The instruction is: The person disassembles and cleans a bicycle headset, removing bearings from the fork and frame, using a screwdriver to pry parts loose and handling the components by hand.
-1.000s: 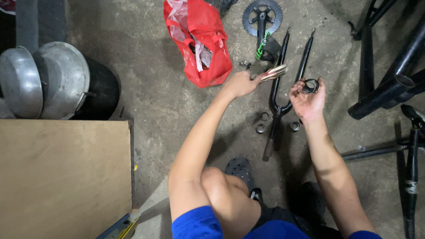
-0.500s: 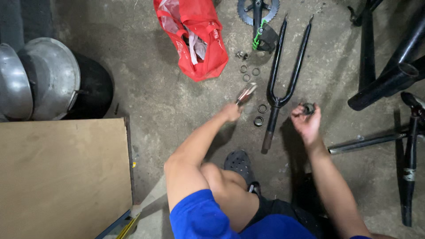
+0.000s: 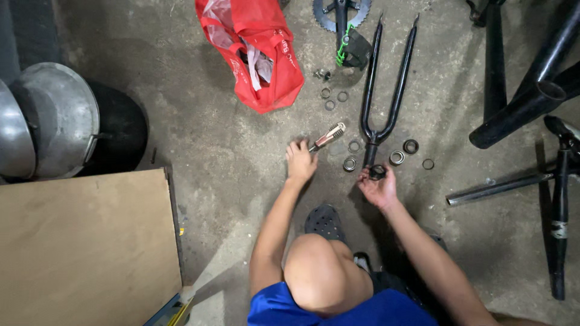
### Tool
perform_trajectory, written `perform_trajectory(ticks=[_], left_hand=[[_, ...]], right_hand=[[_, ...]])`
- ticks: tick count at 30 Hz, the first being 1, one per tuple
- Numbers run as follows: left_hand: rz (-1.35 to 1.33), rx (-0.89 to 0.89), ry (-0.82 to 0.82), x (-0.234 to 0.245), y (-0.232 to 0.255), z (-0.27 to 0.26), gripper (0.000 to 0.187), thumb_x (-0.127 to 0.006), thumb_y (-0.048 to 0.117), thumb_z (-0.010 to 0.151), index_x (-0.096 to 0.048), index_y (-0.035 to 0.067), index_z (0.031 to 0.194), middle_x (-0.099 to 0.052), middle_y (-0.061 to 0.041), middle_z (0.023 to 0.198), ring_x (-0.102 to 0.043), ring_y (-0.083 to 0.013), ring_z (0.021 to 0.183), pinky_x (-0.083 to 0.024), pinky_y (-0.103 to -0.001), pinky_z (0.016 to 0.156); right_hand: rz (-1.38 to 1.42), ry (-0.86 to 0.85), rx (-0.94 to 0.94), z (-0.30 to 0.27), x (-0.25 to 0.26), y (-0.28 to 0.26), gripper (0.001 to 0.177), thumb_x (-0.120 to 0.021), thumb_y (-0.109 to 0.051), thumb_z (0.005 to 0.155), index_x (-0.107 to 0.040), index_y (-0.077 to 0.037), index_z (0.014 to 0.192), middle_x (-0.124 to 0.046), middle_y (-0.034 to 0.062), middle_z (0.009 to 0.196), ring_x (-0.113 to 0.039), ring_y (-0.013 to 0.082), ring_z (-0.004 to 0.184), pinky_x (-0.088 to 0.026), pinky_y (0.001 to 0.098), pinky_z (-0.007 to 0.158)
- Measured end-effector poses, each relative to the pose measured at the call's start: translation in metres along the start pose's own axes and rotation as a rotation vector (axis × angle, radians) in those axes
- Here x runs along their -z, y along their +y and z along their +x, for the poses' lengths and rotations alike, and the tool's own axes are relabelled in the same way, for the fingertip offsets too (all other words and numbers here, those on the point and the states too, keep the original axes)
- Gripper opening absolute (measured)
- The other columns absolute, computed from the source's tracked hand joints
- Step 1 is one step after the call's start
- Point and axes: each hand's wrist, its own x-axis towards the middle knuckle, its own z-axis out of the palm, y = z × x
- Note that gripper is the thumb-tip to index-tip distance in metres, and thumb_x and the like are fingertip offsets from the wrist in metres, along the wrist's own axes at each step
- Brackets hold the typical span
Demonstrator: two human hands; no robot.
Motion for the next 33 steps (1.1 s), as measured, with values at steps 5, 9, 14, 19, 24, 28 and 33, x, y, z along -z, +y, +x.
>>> perform_trajectory(ticks=[5,9,14,19,24,28,33], left_hand=[[-0.161,-0.373,-0.06,0.014,0.058,0.007,0.039,-0.078,0.029,0.085,-0.068,0.012,0.119,-0.063,-0.012,0.123,-0.055,-0.0353,0.122,-0.043,-0.05,0.105],[-0.235,-0.55,-0.047,0.033,0.108,0.007,0.044,-0.079,0.031,0.086,-0.067,0.016,0.126,-0.061,-0.009,0.13,-0.053,-0.0333,0.126,-0.042,-0.048,0.107],[-0.207,-0.532,-0.029,0.055,0.143,0.01,0.069,-0.083,0.037,0.07,-0.063,0.009,0.13,-0.06,-0.011,0.13,-0.052,-0.0351,0.12,-0.039,-0.05,0.104],[-0.181,-0.549,-0.008,0.052,0.143,0.011,0.068,-0.082,0.038,0.074,-0.063,0.009,0.134,-0.062,-0.007,0.133,-0.052,-0.0322,0.124,-0.04,-0.047,0.107],[-0.166,-0.545,-0.068,0.06,0.139,0.016,0.056,-0.082,0.035,0.077,-0.069,0.013,0.126,-0.068,-0.004,0.122,-0.056,-0.028,0.118,-0.043,-0.044,0.1],[-0.146,-0.598,0.007,0.065,0.137,0.016,0.051,-0.082,0.037,0.078,-0.072,0.012,0.122,-0.07,-0.002,0.117,-0.058,-0.0256,0.114,-0.045,-0.044,0.098],[-0.186,-0.609,0.045,0.064,0.132,0.016,0.052,-0.081,0.04,0.077,-0.073,0.012,0.121,-0.071,-0.003,0.113,-0.061,-0.0242,0.109,-0.047,-0.043,0.095]], right_hand=[[0.041,-0.05,-0.002,0.021,-0.001,0.01,0.05,-0.057,-0.051,0.099,-0.062,-0.001,0.098,-0.065,0.0128,0.091,-0.064,0.0261,0.088,-0.055,0.0434,0.09],[0.023,-0.316,0.081,0.04,-0.01,0.002,0.04,-0.048,-0.041,0.108,-0.067,-0.007,0.119,-0.071,0.0111,0.114,-0.068,0.0264,0.107,-0.054,0.0444,0.104],[-0.176,-0.182,0.166,0.039,-0.038,-0.011,0.046,-0.044,-0.047,0.105,-0.068,-0.011,0.121,-0.072,0.0089,0.123,-0.068,0.0256,0.114,-0.053,0.0431,0.104],[-0.211,-0.245,0.111,0.015,-0.064,-0.01,0.049,-0.041,-0.047,0.105,-0.069,-0.011,0.121,-0.071,0.0094,0.126,-0.068,0.0255,0.118,-0.052,0.0434,0.107],[-0.2,-0.244,0.081,0.005,-0.08,-0.005,0.045,-0.04,-0.046,0.107,-0.068,-0.012,0.119,-0.071,0.0077,0.126,-0.068,0.0252,0.119,-0.053,0.043,0.108],[-0.187,-0.304,0.024,-0.003,-0.088,-0.004,0.048,-0.041,-0.048,0.108,-0.069,-0.011,0.119,-0.072,0.0069,0.122,-0.069,0.0235,0.112,-0.053,0.0398,0.1],[-0.277,-0.268,-0.022,-0.016,-0.103,0.001,0.049,-0.041,-0.052,0.106,-0.069,-0.013,0.117,-0.075,0.0045,0.115,-0.07,0.0205,0.099,-0.053,0.0427,0.091]])
